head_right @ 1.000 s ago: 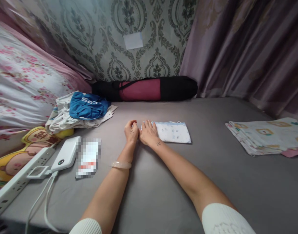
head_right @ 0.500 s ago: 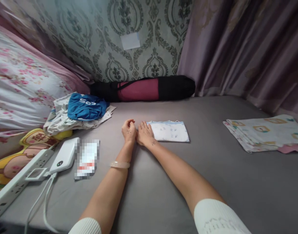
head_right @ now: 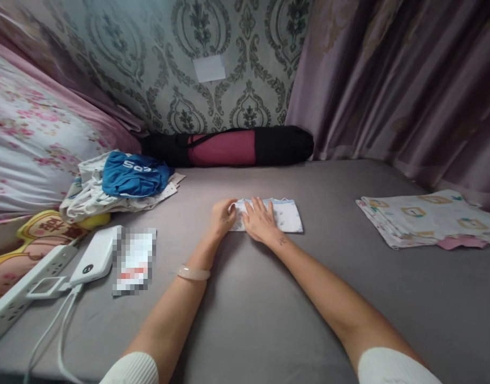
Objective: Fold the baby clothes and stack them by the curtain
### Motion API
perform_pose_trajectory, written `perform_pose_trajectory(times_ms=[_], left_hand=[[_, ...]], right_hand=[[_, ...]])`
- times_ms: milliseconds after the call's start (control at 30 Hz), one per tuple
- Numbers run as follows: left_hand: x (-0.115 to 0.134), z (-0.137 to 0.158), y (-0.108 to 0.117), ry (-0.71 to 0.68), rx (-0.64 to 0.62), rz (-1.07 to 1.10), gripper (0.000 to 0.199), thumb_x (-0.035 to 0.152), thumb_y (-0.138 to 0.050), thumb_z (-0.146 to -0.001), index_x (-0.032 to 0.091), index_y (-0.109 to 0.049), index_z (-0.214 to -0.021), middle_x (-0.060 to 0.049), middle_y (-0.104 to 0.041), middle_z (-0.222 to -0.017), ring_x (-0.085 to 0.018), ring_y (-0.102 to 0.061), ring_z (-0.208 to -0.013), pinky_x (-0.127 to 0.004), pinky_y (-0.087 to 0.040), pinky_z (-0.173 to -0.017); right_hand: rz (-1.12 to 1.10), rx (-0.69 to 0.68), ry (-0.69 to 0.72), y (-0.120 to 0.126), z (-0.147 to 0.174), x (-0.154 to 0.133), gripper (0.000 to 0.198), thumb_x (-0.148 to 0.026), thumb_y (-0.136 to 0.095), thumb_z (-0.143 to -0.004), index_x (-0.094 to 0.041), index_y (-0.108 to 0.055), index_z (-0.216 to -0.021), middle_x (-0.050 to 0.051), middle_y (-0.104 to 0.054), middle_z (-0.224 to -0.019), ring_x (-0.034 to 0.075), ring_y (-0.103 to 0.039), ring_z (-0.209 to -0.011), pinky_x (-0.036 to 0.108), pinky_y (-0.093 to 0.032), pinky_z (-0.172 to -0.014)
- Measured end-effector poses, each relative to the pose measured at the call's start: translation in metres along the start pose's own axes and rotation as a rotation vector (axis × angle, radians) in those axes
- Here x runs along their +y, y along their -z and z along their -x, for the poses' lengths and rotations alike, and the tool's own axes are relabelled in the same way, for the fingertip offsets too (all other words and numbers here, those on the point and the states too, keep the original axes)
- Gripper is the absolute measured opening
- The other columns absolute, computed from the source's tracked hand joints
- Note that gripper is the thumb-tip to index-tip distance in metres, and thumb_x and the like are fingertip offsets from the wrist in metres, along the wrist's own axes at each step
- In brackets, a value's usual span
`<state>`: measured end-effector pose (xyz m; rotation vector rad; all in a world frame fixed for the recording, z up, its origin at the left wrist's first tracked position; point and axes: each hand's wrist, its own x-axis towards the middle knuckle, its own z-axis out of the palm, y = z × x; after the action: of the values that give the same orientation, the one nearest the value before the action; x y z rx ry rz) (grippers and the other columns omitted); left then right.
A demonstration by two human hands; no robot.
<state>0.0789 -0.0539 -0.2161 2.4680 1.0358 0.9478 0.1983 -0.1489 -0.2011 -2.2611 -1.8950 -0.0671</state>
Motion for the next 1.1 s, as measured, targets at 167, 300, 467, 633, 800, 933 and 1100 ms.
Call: perform_pose_trajectory(times_ms=[167, 300, 467, 633, 800, 933, 1100], left_hand=[[0.012, 0.005, -0.008, -0.213, -0.229, -0.226, 0.027, 0.014, -0.041, -0.093, 0.014, -0.060, -0.111, -0.015, -0.062, -0.125, -0.025, -0.053, -0.125, -0.044, -0.038, -0.108], [0.009, 0.005, -0.014, -0.218, -0.301, -0.217, 0.032, 0.019, -0.034, -0.097, 0.011, -0.055, -0.120, -0.016, -0.058, -0.131, -0.024, -0.052, -0.126, -0.041, -0.041, -0.105], [0.004, 0.005, -0.018, -0.213, -0.276, -0.209, 0.030, 0.020, -0.035, -0.097, 0.013, -0.055, -0.119, -0.016, -0.057, -0.132, -0.023, -0.052, -0.127, -0.041, -0.041, -0.106], [0.006, 0.005, -0.016, -0.226, -0.274, -0.223, 0.030, 0.020, -0.034, -0.098, 0.015, -0.056, -0.117, -0.015, -0.058, -0.130, -0.023, -0.052, -0.126, -0.040, -0.041, -0.106], [0.017, 0.004, -0.010, -0.202, -0.258, -0.245, 0.031, 0.024, -0.034, -0.098, 0.015, -0.055, -0.119, -0.015, -0.058, -0.132, -0.023, -0.050, -0.127, -0.041, -0.038, -0.106], [0.030, 0.005, -0.013, -0.185, -0.253, -0.253, 0.041, 0.035, -0.032, -0.100, 0.013, -0.051, -0.129, -0.017, -0.053, -0.138, -0.026, -0.044, -0.133, -0.042, -0.034, -0.110], [0.035, 0.009, -0.021, -0.145, -0.374, -0.280, 0.050, 0.039, -0.024, -0.101, 0.014, -0.044, -0.139, -0.015, -0.042, -0.148, -0.027, -0.034, -0.141, -0.047, -0.027, -0.114]], right_hand=[[0.011, -0.015, -0.021, -0.005, 0.004, 0.016, 0.053, -0.034, -0.024, -0.098, -0.015, -0.040, -0.145, 0.013, -0.033, -0.154, 0.028, -0.027, -0.142, 0.056, -0.018, -0.113], [-0.003, 0.025, -0.024, -0.010, 0.005, 0.016, 0.051, -0.032, -0.025, -0.098, -0.016, -0.043, -0.143, 0.011, -0.037, -0.152, 0.027, -0.031, -0.139, 0.053, -0.022, -0.112], [-0.022, 0.037, -0.033, -0.011, 0.005, 0.014, 0.051, -0.032, -0.026, -0.098, -0.016, -0.043, -0.142, 0.012, -0.038, -0.151, 0.027, -0.031, -0.139, 0.054, -0.020, -0.112], [-0.084, -0.012, -0.038, -0.007, 0.006, 0.019, 0.052, -0.033, -0.023, -0.099, -0.016, -0.040, -0.144, 0.011, -0.036, -0.152, 0.025, -0.029, -0.141, 0.051, -0.019, -0.113], [-0.081, 0.012, -0.095, 0.002, 0.012, 0.031, 0.053, -0.033, -0.021, -0.099, -0.014, -0.038, -0.146, 0.013, -0.033, -0.154, 0.026, -0.025, -0.143, 0.051, -0.015, -0.115], [-0.062, 0.025, -0.108, 0.004, 0.016, 0.037, 0.054, -0.034, -0.019, -0.099, -0.014, -0.039, -0.146, 0.013, -0.031, -0.154, 0.027, -0.024, -0.143, 0.053, -0.014, -0.115], [-0.068, -0.035, -0.109, -0.002, 0.014, 0.040, 0.055, -0.035, -0.019, -0.099, -0.015, -0.036, -0.147, 0.013, -0.030, -0.155, 0.027, -0.021, -0.144, 0.055, -0.014, -0.114]])
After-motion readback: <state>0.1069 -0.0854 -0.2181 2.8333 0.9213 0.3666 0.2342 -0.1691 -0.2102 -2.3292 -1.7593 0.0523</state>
